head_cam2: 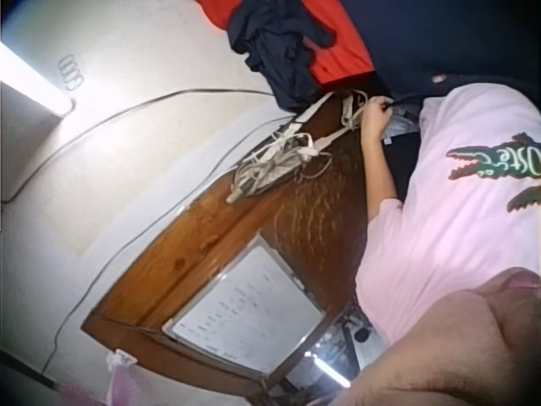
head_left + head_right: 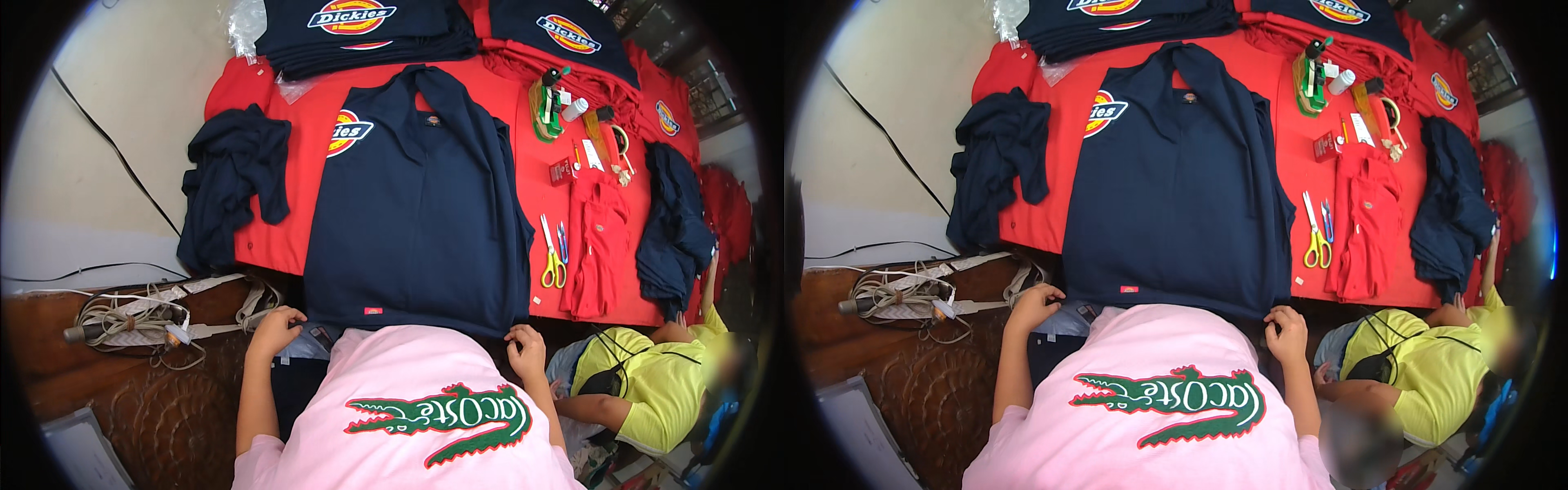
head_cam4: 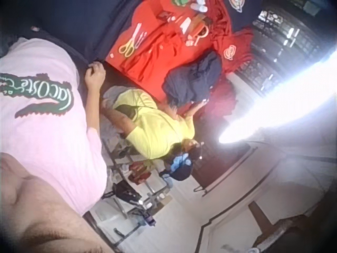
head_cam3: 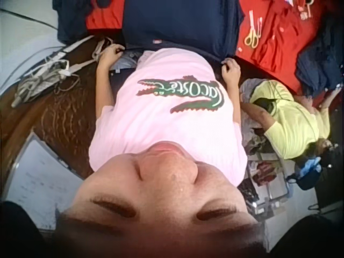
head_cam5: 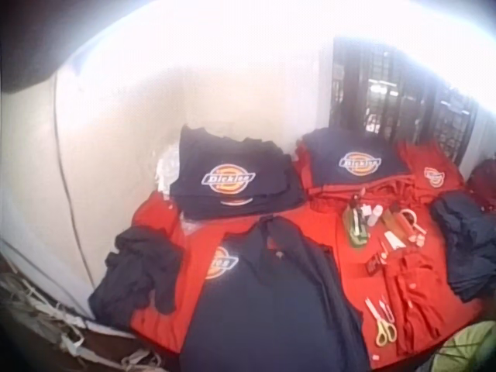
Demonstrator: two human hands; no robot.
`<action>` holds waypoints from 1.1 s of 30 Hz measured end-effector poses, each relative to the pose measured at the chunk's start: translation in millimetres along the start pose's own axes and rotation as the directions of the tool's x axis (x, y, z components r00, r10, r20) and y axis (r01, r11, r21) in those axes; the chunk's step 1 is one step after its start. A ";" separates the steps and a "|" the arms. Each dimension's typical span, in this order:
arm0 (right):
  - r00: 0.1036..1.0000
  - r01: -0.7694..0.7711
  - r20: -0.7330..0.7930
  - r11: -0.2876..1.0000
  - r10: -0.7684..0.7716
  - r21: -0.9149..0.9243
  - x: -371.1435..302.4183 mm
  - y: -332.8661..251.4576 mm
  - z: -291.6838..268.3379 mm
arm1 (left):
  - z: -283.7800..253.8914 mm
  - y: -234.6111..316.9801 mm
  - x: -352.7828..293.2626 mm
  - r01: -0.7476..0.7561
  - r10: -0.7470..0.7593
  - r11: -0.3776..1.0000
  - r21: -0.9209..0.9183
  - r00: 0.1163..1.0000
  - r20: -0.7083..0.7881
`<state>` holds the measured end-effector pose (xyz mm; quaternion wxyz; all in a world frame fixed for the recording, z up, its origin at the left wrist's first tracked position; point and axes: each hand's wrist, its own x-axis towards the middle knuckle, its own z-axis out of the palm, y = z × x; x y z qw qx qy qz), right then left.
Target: The person folds dark-colored tank tops on a red work surface, checking labels and trimming stray threads with shears.
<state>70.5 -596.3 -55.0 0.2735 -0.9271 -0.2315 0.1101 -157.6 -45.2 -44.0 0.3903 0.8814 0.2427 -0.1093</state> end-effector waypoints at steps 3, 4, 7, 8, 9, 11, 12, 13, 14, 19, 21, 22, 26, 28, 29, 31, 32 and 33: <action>0.967 0.015 -0.255 0.998 0.002 0.064 44.3 -15.8 13.3 | 9.9 53.6 37.7 -0.074 0.075 0.997 0.012 0.975 -0.211; 0.954 0.045 -0.298 0.992 -0.007 0.121 67.7 -37.8 16.5 | 16.3 79.3 54.8 -0.113 0.105 0.993 -0.014 0.960 -0.261; 0.970 0.202 -0.169 0.968 -0.177 0.146 135.1 -108.2 45.2 | 62.4 131.6 116.7 -0.393 0.407 0.913 0.105 0.870 -0.279; 0.953 0.298 -0.117 0.940 -0.281 0.167 152.7 -130.3 57.9 | 80.9 149.9 137.6 -0.466 0.493 0.870 0.164 0.839 -0.229; 0.935 0.355 -0.063 0.914 -0.349 0.196 166.5 -148.9 75.9 | 100.6 163.3 155.9 -0.522 0.577 0.802 0.292 0.803 -0.149; 0.878 0.474 -0.014 0.866 -0.478 0.157 187.6 -148.3 122.8 | 140.2 152.0 189.9 -0.526 0.597 0.727 0.442 0.802 -0.027; 0.860 0.507 0.034 0.860 -0.509 0.054 197.4 -147.4 128.7 | 141.5 157.9 199.3 -0.505 0.610 0.673 0.541 0.793 -0.019; 0.893 0.446 0.085 0.895 -0.442 -0.027 205.4 -135.7 122.9 | 134.4 154.2 202.5 -0.481 0.572 0.707 0.519 0.820 -0.021; 0.919 0.386 0.131 0.916 -0.372 -0.108 213.0 -123.8 107.6 | 114.4 155.1 201.3 -0.452 0.532 0.739 0.500 0.846 -0.021; 0.978 0.040 -0.179 0.937 -0.108 -0.347 219.3 -32.1 59.2 | 70.9 105.4 217.7 -0.168 0.384 0.843 0.511 0.852 -0.354; 0.979 0.052 -0.167 0.934 -0.118 -0.354 221.0 -29.3 55.8 | 68.4 104.5 224.4 -0.131 0.352 0.861 0.491 0.851 -0.389; 0.980 0.043 -0.171 0.939 -0.107 -0.341 219.9 -30.1 57.6 | 70.1 105.9 226.7 -0.093 0.324 0.866 0.491 0.852 -0.410; 0.967 0.009 -0.244 0.972 -0.068 -0.234 220.0 -31.8 66.0 | 84.9 127.7 242.4 -0.090 0.306 0.894 0.438 0.837 -0.453; 0.951 -0.010 -0.306 0.987 -0.041 -0.163 210.9 -31.2 62.8 | 79.4 139.3 257.1 -0.209 0.386 0.885 0.415 0.829 -0.405; 0.939 -0.027 -0.343 0.990 -0.021 -0.135 205.0 -29.5 57.4 | 76.9 148.0 268.1 -0.305 0.454 0.862 0.405 0.820 -0.348; 0.911 -0.047 -0.412 0.984 -0.029 -0.172 191.4 -18.0 42.3 | 74.5 174.3 290.3 -0.458 0.574 0.801 0.386 0.770 -0.277; 0.893 -0.065 -0.449 0.978 -0.033 -0.200 182.6 -10.3 29.8 | 71.0 189.0 300.8 -0.484 0.602 0.775 0.407 0.761 -0.241; 0.851 -0.085 -0.523 0.970 -0.048 -0.226 179.0 -3.9 16.7 | 70.1 194.4 316.2 -0.494 0.631 0.742 0.453 0.742 -0.226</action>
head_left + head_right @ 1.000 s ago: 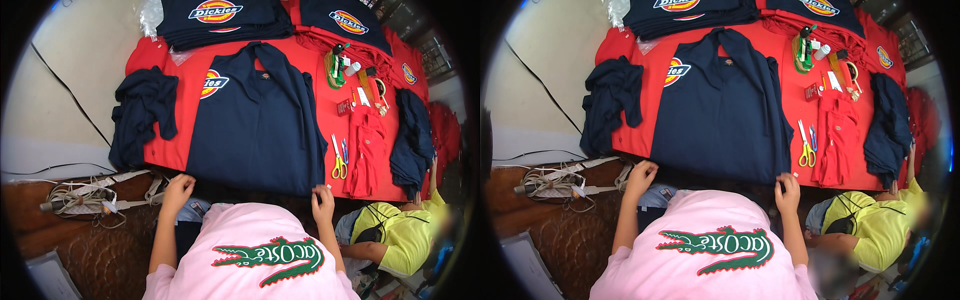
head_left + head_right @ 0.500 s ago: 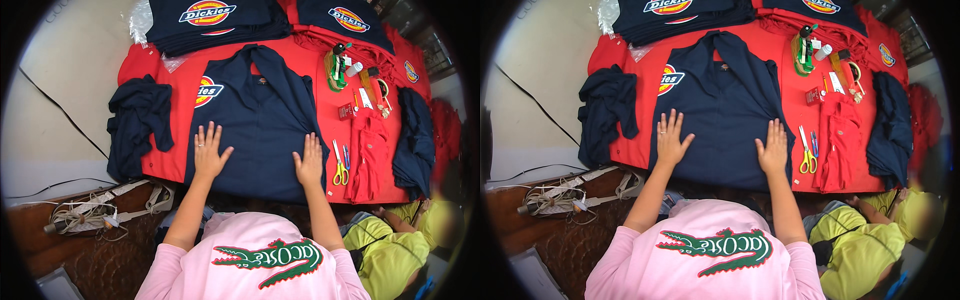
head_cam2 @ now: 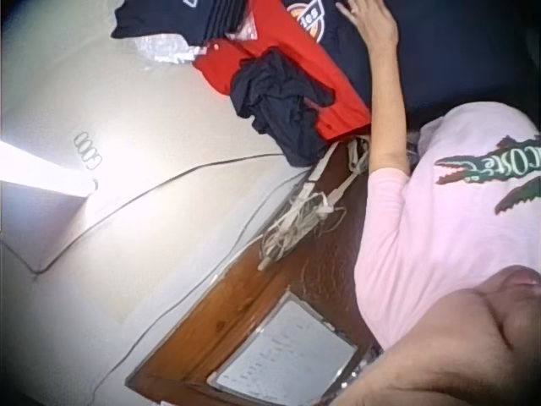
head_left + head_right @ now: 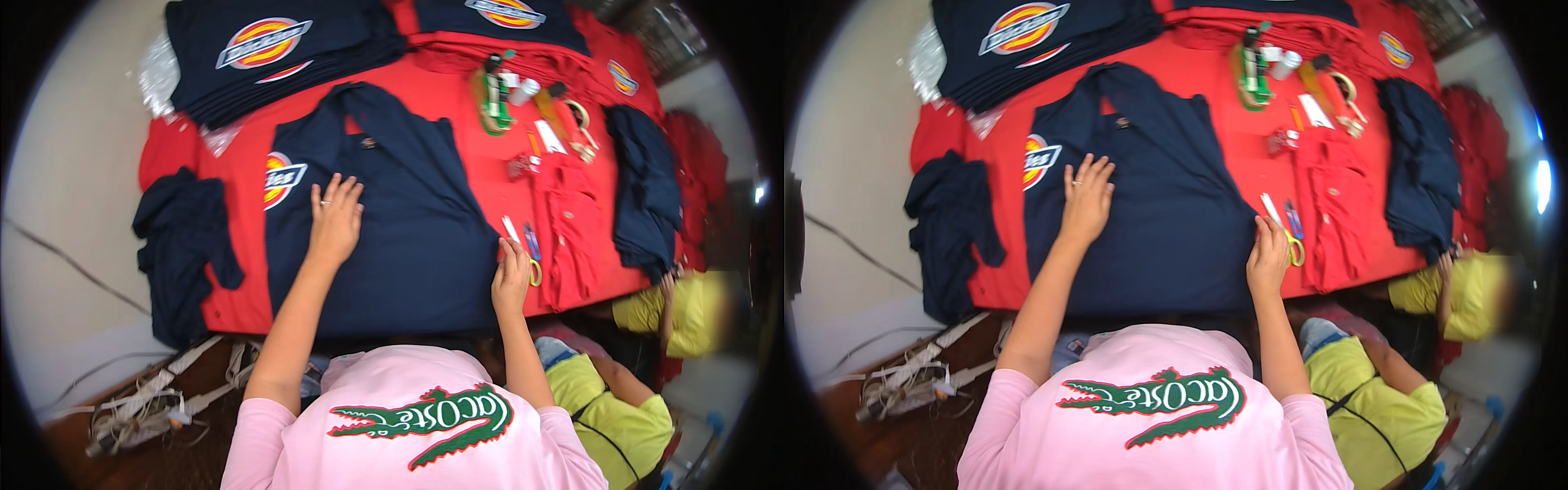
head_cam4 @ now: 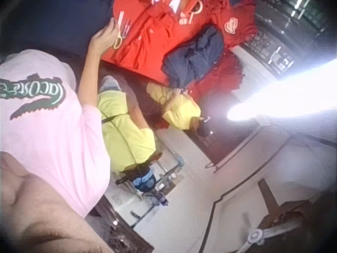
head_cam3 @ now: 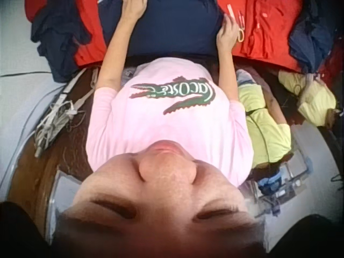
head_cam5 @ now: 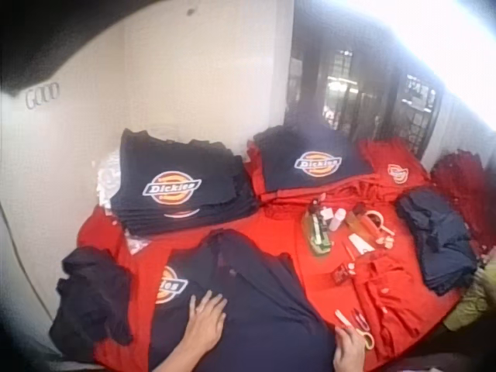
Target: The person folds dark-colored tank tops on a red work surface, checking labels and trimming stray threads with shears.
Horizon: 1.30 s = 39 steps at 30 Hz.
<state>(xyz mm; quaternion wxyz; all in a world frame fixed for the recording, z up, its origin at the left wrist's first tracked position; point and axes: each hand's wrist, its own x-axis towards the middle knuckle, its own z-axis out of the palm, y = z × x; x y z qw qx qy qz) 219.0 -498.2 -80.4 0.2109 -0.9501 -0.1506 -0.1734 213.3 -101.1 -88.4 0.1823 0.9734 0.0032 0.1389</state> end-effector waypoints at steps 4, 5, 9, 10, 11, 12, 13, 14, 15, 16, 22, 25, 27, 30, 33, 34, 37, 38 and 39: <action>0.960 -0.272 -0.075 0.962 0.272 0.008 -4.1 64.9 -29.6 | 8.6 -2.6 35.6 0.023 -0.027 0.996 0.081 0.999 0.045; 0.956 -0.290 -0.052 0.957 0.290 0.016 -3.1 80.7 -30.2 | 8.9 -4.2 41.5 0.001 -0.004 0.997 0.080 0.999 0.040; 0.981 -0.189 0.031 0.981 0.190 -0.051 26.6 97.6 -18.3 | -2.5 -10.7 46.0 0.058 -0.058 0.998 0.000 0.992 0.111; 0.993 -0.103 0.041 0.987 0.109 -0.121 34.6 101.4 -16.0 | -0.2 -9.7 43.7 0.073 -0.069 0.996 -0.045 0.993 0.096; 0.998 -0.025 0.055 0.984 0.036 -0.178 38.1 107.0 -8.0 | -3.8 -9.7 43.0 0.085 -0.078 0.993 -0.078 0.993 0.087; 0.998 0.015 0.067 0.966 0.002 -0.259 41.2 112.8 0.0 | -13.7 -1.5 42.6 0.100 -0.090 0.985 -0.144 0.993 0.076; 0.996 0.057 0.081 0.939 -0.031 -0.338 43.9 119.7 5.1 | -22.6 7.5 42.5 0.165 -0.139 0.958 -0.236 0.983 0.122; 0.996 0.038 0.090 0.942 -0.008 -0.333 49.6 122.2 11.4 | -35.3 13.5 38.5 0.199 -0.161 0.928 -0.314 0.977 0.143; 0.993 -0.015 0.108 0.967 0.044 -0.253 58.3 115.4 6.5 | -42.3 18.2 31.5 0.211 -0.165 0.896 -0.391 0.975 0.147; 0.997 -0.071 0.030 0.993 0.074 -0.097 64.3 101.1 11.4 | -51.7 19.9 24.7 0.224 -0.170 0.871 -0.438 0.972 0.160; 0.943 -0.139 0.300 0.653 -0.142 0.744 100.4 -72.0 -27.2 | -85.4 54.7 -14.6 0.311 -0.274 0.555 -0.772 0.944 0.183; 0.857 -0.218 0.463 0.655 -0.226 0.724 113.3 -146.9 -68.6 | -112.0 70.0 -21.8 0.259 -0.229 0.573 -0.777 0.962 0.152; 0.851 -0.129 0.428 0.670 -0.303 0.731 119.5 -167.1 -74.0 | -125.3 75.6 -30.0 0.216 -0.197 0.654 -0.725 0.974 0.112; 0.829 -0.022 0.398 0.687 -0.394 0.726 124.2 -182.2 -75.2 | -136.9 75.5 -39.9 0.223 -0.189 0.619 -0.753 0.973 0.133; 0.812 0.037 0.383 0.693 -0.440 0.720 121.0 -192.9 -74.7 | -143.0 75.1 -49.4 0.202 -0.177 0.631 -0.749 0.977 0.115; 0.810 0.050 0.378 0.694 -0.449 0.718 118.9 -195.9 -74.4 | -144.3 74.9 -52.2 0.194 -0.174 0.638 -0.745 0.979 0.106; 0.831 0.044 0.346 0.671 -0.435 0.740 109.7 -200.9 -72.3 | -144.5 71.3 -59.9 0.187 -0.165 0.620 -0.762 0.981 0.106; 0.851 0.037 0.330 0.675 -0.408 0.737 106.0 -200.8 -70.2 | -145.6 71.2 -61.5 0.175 -0.157 0.621 -0.764 0.983 0.097; 0.871 0.030 0.314 0.678 -0.379 0.734 102.2 -200.0 -67.1 | -147.6 71.8 -62.6 0.162 -0.148 0.621 -0.767 0.985 0.088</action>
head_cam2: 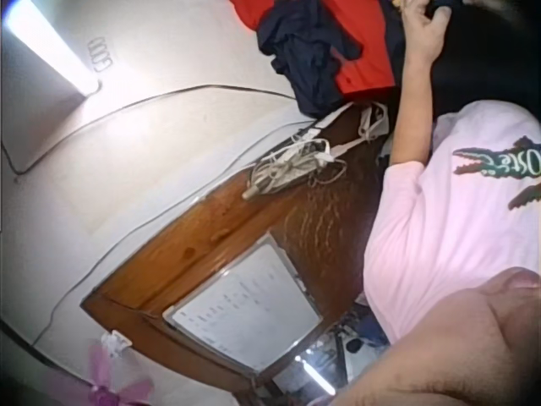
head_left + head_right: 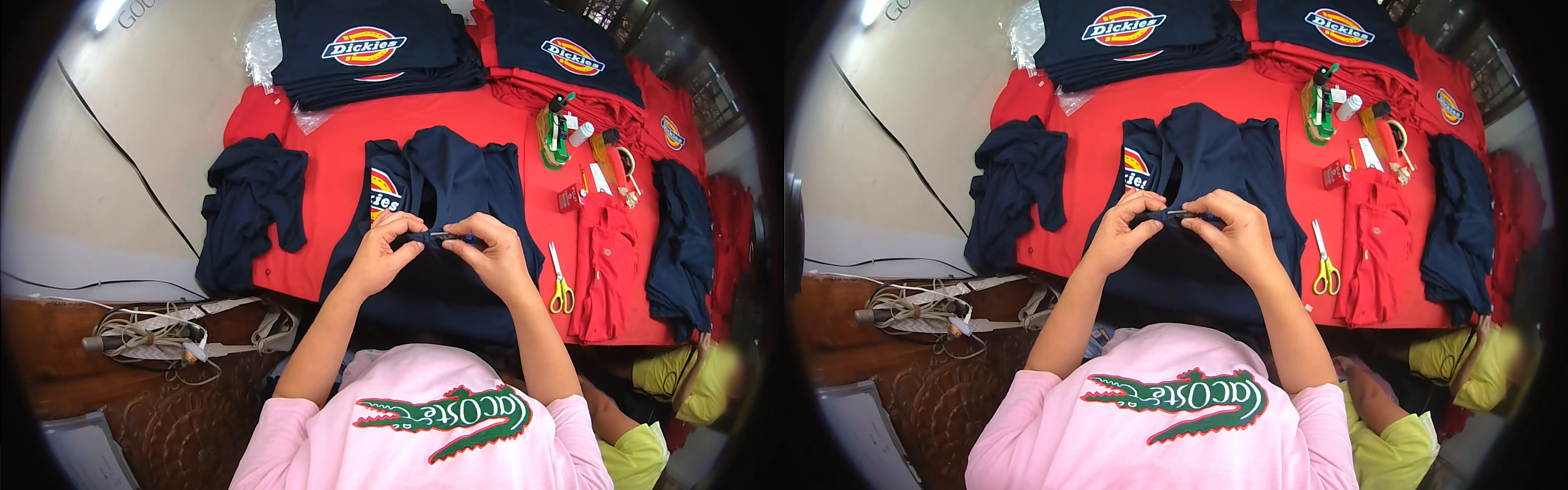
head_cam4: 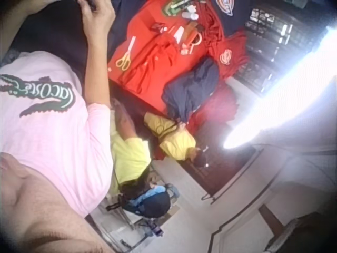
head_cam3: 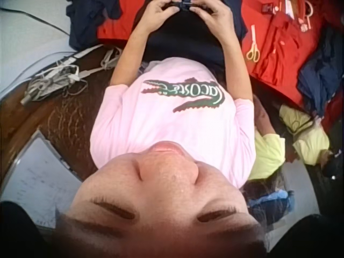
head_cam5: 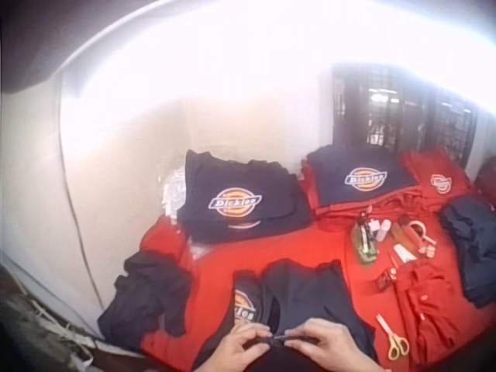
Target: The person folds dark-colored tank tops on a red work surface, checking labels and trimming stray threads with shears.
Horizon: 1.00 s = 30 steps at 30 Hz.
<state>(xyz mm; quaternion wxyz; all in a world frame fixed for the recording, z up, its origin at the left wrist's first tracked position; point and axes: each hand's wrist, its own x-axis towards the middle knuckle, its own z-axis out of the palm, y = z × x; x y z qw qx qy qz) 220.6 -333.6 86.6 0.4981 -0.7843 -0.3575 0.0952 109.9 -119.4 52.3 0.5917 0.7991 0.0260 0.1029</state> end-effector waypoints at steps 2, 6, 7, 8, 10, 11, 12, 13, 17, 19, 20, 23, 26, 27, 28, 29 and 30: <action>0.997 -0.027 -0.068 0.999 0.029 0.027 -5.4 1.9 1.9 | 0.2 4.7 -3.1 -0.044 0.045 0.997 0.061 0.999 -0.018; 0.984 -0.156 -0.071 0.986 0.161 0.066 -16.5 -16.6 -8.0 | 3.4 15.1 -7.8 -0.157 0.187 0.946 0.284 0.979 -0.080; 0.985 -0.168 -0.038 0.984 0.171 0.057 -18.8 -21.3 -10.3 | 4.0 17.2 -8.0 -0.183 0.225 0.925 0.333 0.970 -0.093; 0.983 -0.181 -0.008 0.982 0.181 0.048 -21.6 -25.0 -12.2 | 5.3 20.5 -7.5 -0.197 0.242 0.914 0.354 0.966 -0.086; 0.990 -0.139 -0.001 0.990 0.139 0.020 -26.2 -31.3 -11.8 | 8.2 26.3 -6.5 -0.226 0.275 0.890 0.395 0.959 -0.073; 0.993 -0.118 0.002 0.993 0.118 0.007 -27.7 -34.4 -11.6 | 9.5 28.6 -6.0 -0.241 0.290 0.881 0.408 0.955 -0.062; 0.996 -0.091 -0.011 0.996 0.091 -0.026 -28.7 -36.7 -11.6 | 10.8 30.5 -5.7 -0.255 0.304 0.871 0.420 0.951 -0.051; 0.998 -0.064 -0.023 0.996 0.063 -0.059 -29.3 -38.6 -11.6 | 12.2 31.4 -5.4 -0.269 0.317 0.860 0.433 0.948 -0.040; 0.999 -0.018 -0.046 0.991 0.012 -0.134 -32.9 -40.5 -10.0 | 14.7 30.7 -5.2 -0.312 0.359 0.844 0.435 0.933 -0.027; 0.998 -0.020 -0.060 0.990 0.012 -0.141 -34.5 -39.5 -9.0 | 14.3 31.9 -6.3 -0.317 0.361 0.841 0.438 0.932 -0.019; 0.998 -0.020 -0.067 0.989 0.011 -0.146 -35.6 -38.7 -8.4 | 14.4 32.1 -6.7 -0.320 0.362 0.845 0.428 0.932 -0.018; 0.996 0.000 -0.085 0.987 -0.013 -0.159 -39.2 -28.7 -5.6 | 14.9 32.4 -8.4 -0.319 0.355 0.859 0.400 0.935 -0.016; 0.989 -0.052 -0.145 0.994 0.037 -0.099 -40.7 -28.7 -4.2 | 14.0 31.8 -10.0 -0.303 0.337 0.875 0.379 0.941 -0.024; 0.990 -0.068 -0.127 0.994 0.057 -0.084 -41.1 -29.9 -4.4 | 13.4 30.7 -10.3 -0.297 0.334 0.877 0.377 0.942 -0.034; 0.991 -0.084 -0.109 0.994 0.076 -0.070 -41.7 -32.1 -5.3 | 12.6 30.0 -10.5 -0.291 0.330 0.880 0.376 0.943 -0.043; 0.991 -0.102 -0.092 0.993 0.097 -0.057 -42.3 -33.9 -6.1 | 12.0 29.7 -10.4 -0.290 0.330 0.879 0.379 0.943 -0.043; 0.992 -0.097 -0.085 0.994 0.092 -0.059 -42.3 -35.3 -5.0 | 11.3 29.4 -10.3 -0.290 0.330 0.877 0.382 0.943 -0.042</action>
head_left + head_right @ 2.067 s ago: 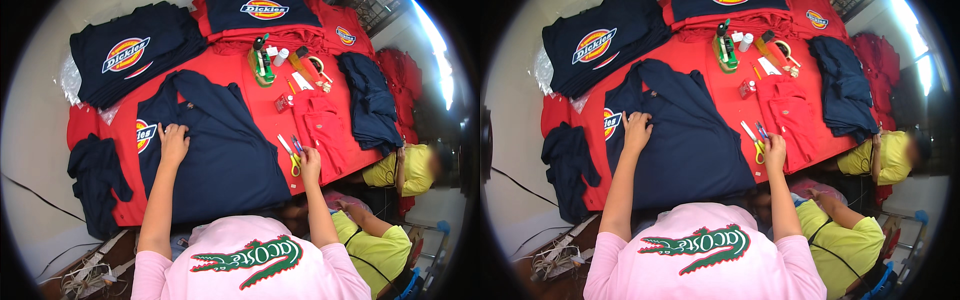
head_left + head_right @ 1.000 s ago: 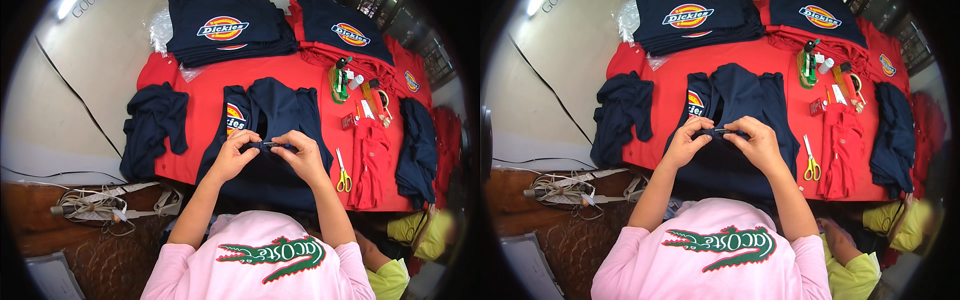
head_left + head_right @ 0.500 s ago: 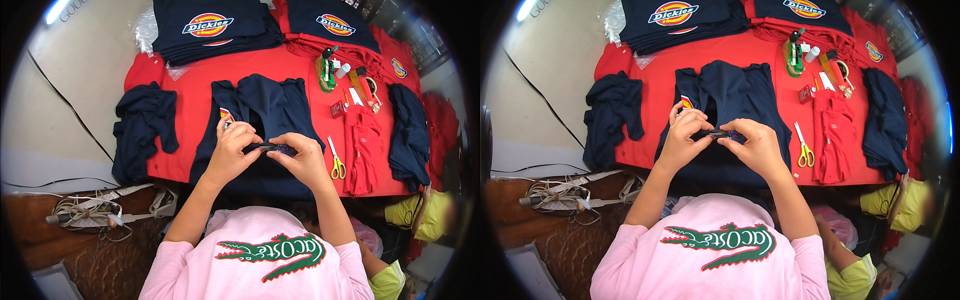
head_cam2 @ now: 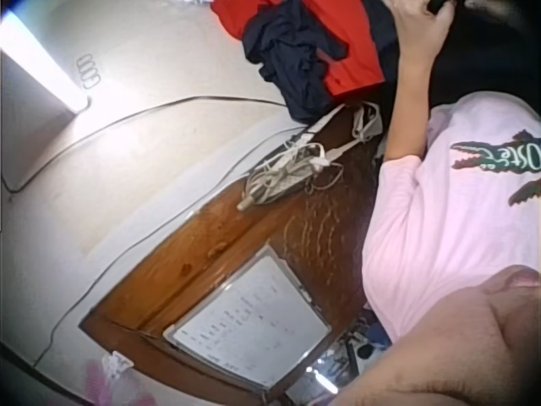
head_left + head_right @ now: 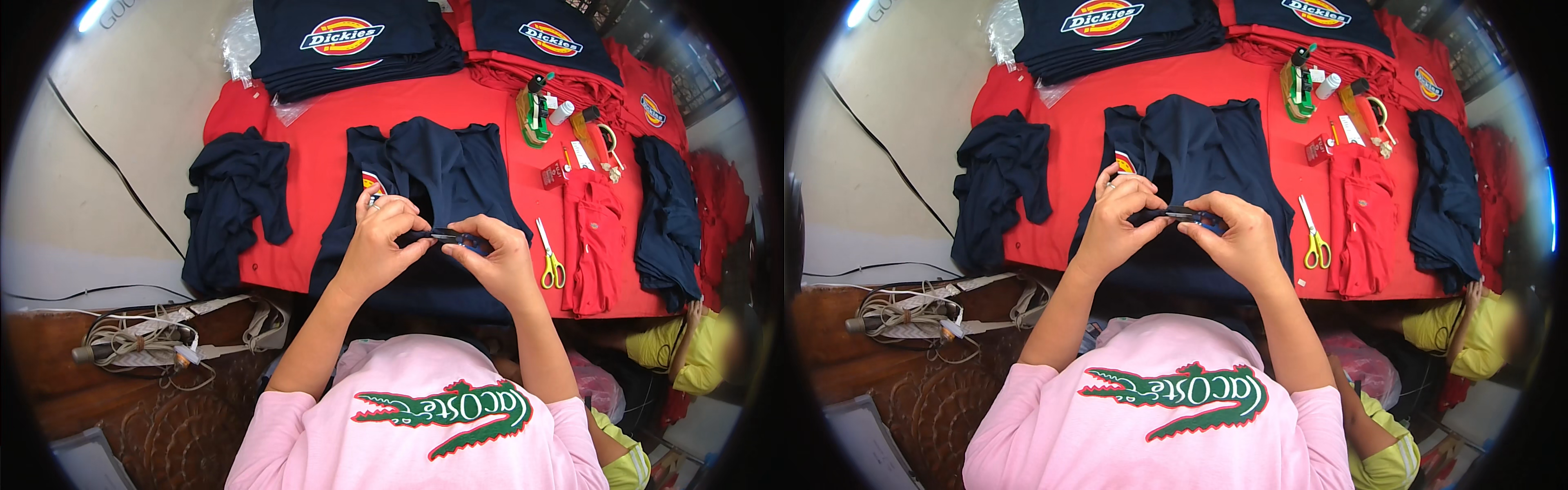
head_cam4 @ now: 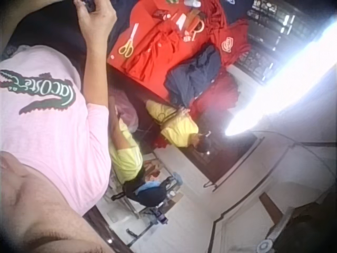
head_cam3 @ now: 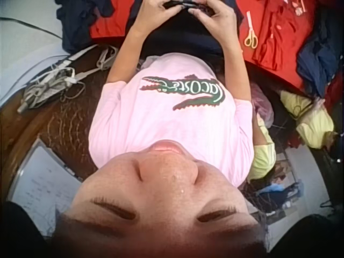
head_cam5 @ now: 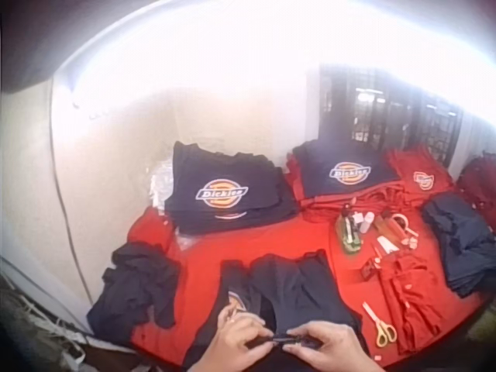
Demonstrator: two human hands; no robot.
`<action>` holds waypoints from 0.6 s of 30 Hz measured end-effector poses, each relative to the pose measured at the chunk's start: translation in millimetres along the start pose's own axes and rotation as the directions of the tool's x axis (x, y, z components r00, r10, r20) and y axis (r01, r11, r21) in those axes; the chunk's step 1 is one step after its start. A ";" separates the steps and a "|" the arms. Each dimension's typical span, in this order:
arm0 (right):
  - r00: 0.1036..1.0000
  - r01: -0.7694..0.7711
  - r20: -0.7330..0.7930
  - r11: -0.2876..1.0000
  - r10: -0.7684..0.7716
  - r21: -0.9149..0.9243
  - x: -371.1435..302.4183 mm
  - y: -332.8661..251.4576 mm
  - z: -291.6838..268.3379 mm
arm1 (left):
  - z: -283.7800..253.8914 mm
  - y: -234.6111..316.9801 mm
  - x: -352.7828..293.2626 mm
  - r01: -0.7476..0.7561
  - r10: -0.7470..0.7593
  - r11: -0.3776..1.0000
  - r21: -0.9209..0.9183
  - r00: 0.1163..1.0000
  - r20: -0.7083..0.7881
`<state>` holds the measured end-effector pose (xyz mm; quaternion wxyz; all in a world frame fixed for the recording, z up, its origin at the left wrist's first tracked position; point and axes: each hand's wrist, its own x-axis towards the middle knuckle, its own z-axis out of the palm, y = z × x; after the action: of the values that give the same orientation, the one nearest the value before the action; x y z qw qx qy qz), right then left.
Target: The person folds dark-colored tank tops on a red work surface, checking labels and trimming stray threads with shears.
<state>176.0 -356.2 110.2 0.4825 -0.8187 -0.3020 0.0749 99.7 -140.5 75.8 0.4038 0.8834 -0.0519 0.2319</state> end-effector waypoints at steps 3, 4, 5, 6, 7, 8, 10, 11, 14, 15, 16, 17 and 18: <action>1.000 0.012 0.013 1.000 -0.012 -0.010 0.6 -2.8 3.2 | 0.3 -0.4 0.4 -0.006 0.006 1.000 0.000 1.000 0.006; 1.000 0.014 0.015 1.000 -0.013 -0.017 1.3 -2.0 3.8 | 0.7 -0.4 0.7 -0.009 0.009 1.000 -0.002 1.000 0.009; 1.000 0.016 0.018 1.000 -0.016 -0.022 1.8 -1.2 4.7 | 0.8 -0.6 0.6 -0.009 0.009 1.000 0.001 1.000 0.008; 1.000 0.010 0.020 1.000 -0.010 -0.012 2.0 -0.5 5.3 | 1.0 -1.1 0.3 -0.008 0.008 1.000 0.003 1.000 0.006; 1.000 0.004 0.022 1.000 -0.004 -0.002 2.1 0.3 5.7 | 0.9 -1.5 0.1 -0.008 0.008 1.000 0.005 1.000 0.004; 1.000 -0.003 0.024 1.000 0.003 0.007 2.0 0.9 5.7 | 1.0 -2.1 -0.2 -0.010 0.010 1.000 0.006 1.000 0.004; 0.997 -0.049 0.058 0.998 0.047 0.032 2.4 1.3 4.5 | 0.9 -3.3 -0.4 -0.015 0.015 1.000 0.008 1.000 0.004; 0.995 -0.071 0.074 0.996 0.068 0.044 2.6 1.5 3.8 | 0.7 -3.1 -0.3 -0.021 0.021 1.000 0.012 1.000 0.003; 0.986 -0.140 0.114 0.971 0.119 0.194 1.3 8.7 7.0 | -0.3 -2.2 0.2 -0.041 0.040 0.999 0.017 0.999 0.008; 0.976 -0.196 0.138 0.950 0.166 0.241 1.0 9.5 6.9 | -0.6 -2.2 0.3 -0.047 0.047 0.999 0.014 0.999 0.013; 0.963 -0.252 0.164 0.924 0.212 0.286 0.5 10.1 6.5 | -0.8 -2.2 0.2 -0.054 0.054 0.998 0.010 0.998 0.019; 0.948 -0.306 0.193 0.893 0.254 0.329 0.2 10.7 6.6 | -0.8 -2.3 0.0 -0.055 0.055 0.998 0.015 0.998 0.013; 0.947 -0.315 0.170 0.888 0.272 0.336 -0.6 12.3 7.0 | -0.3 -2.4 -0.3 -0.057 0.057 0.998 0.020 0.998 0.006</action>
<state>177.8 -355.7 96.2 0.5881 -0.7472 -0.1840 0.2490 100.0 -138.6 74.2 0.3879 0.8863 -0.0757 0.2414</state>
